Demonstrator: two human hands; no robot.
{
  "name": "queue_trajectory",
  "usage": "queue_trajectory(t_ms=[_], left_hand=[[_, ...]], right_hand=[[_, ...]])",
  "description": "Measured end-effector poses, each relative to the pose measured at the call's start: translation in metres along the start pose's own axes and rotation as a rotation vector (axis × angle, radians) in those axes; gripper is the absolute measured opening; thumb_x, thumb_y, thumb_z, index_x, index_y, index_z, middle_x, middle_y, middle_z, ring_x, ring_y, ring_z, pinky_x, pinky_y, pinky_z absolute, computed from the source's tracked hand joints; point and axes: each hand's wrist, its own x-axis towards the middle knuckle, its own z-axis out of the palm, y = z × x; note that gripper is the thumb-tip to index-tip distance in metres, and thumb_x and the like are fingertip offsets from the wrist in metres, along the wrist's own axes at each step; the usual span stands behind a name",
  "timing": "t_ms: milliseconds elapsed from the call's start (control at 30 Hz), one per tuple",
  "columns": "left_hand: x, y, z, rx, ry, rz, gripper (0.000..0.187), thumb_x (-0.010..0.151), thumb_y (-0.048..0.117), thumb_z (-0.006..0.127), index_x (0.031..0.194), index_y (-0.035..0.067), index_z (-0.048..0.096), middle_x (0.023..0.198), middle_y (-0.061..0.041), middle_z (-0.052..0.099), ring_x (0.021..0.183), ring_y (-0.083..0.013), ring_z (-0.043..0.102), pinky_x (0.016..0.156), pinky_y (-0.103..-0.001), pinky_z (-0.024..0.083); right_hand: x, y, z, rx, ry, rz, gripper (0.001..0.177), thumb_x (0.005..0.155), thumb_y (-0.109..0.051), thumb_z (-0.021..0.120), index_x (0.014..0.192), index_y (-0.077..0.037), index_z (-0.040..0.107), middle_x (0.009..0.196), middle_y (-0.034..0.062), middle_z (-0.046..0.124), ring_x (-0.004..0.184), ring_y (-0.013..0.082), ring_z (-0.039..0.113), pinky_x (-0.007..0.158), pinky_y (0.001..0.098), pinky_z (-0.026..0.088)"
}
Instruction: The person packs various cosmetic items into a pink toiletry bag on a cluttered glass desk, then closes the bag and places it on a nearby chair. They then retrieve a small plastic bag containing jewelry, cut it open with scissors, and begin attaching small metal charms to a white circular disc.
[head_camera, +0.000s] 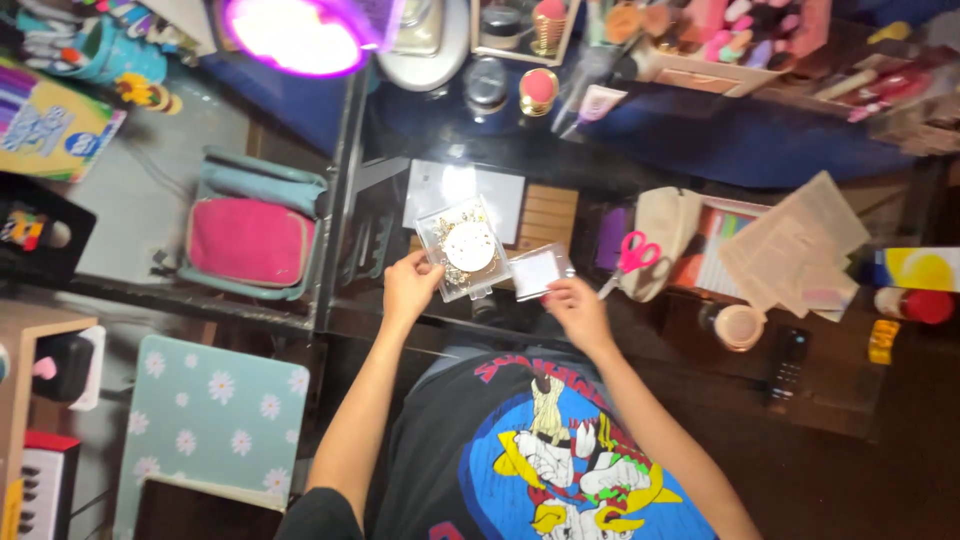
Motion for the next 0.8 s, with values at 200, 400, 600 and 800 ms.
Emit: queue_trajectory(t_ms=[200,400,600,800], left_hand=[[0.011,-0.017,-0.018,0.213,0.021,0.037,0.035,0.076,0.029,0.074,0.103,0.006,0.076,0.070,-0.013,0.072,0.067,-0.0296,0.072,0.070,-0.040,0.057],[0.023,-0.014,-0.014,0.278,0.030,0.119,0.030,0.075,0.030,0.075,0.094,0.006,0.077,0.072,-0.016,0.071,0.072,-0.0365,0.070,0.071,-0.044,0.056],[0.032,-0.013,-0.009,0.367,0.099,0.312,0.030,0.080,0.024,0.073,0.102,0.004,0.075,0.083,-0.018,0.071,0.080,-0.0395,0.069,0.071,-0.047,0.056],[-0.001,0.010,0.054,0.709,-0.089,0.635,0.032,0.091,0.022,0.070,0.119,0.007,0.062,0.113,-0.014,0.067,0.108,-0.0326,0.065,0.093,-0.044,0.055]], right_hand=[[-0.008,-0.066,0.015,-0.428,0.273,-0.139,0.034,0.086,-0.014,0.079,0.115,-0.004,0.067,0.102,0.0065,0.071,0.085,0.0177,0.069,0.075,0.0302,0.056],[0.002,-0.087,0.016,-0.901,0.376,-0.233,0.067,0.069,-0.031,0.092,0.122,-0.006,0.060,0.116,0.0126,0.061,0.103,0.0337,0.064,0.080,0.0457,0.053],[-0.001,-0.085,-0.004,-0.918,0.357,-0.220,0.058,0.073,-0.030,0.088,0.122,-0.011,0.063,0.114,0.0083,0.063,0.105,0.0317,0.066,0.083,0.0448,0.053],[-0.010,-0.093,-0.059,-1.191,0.521,-0.397,0.034,0.085,-0.007,0.067,0.117,-0.016,0.073,0.130,0.0069,0.065,0.118,0.0317,0.061,0.092,0.0424,0.054]])
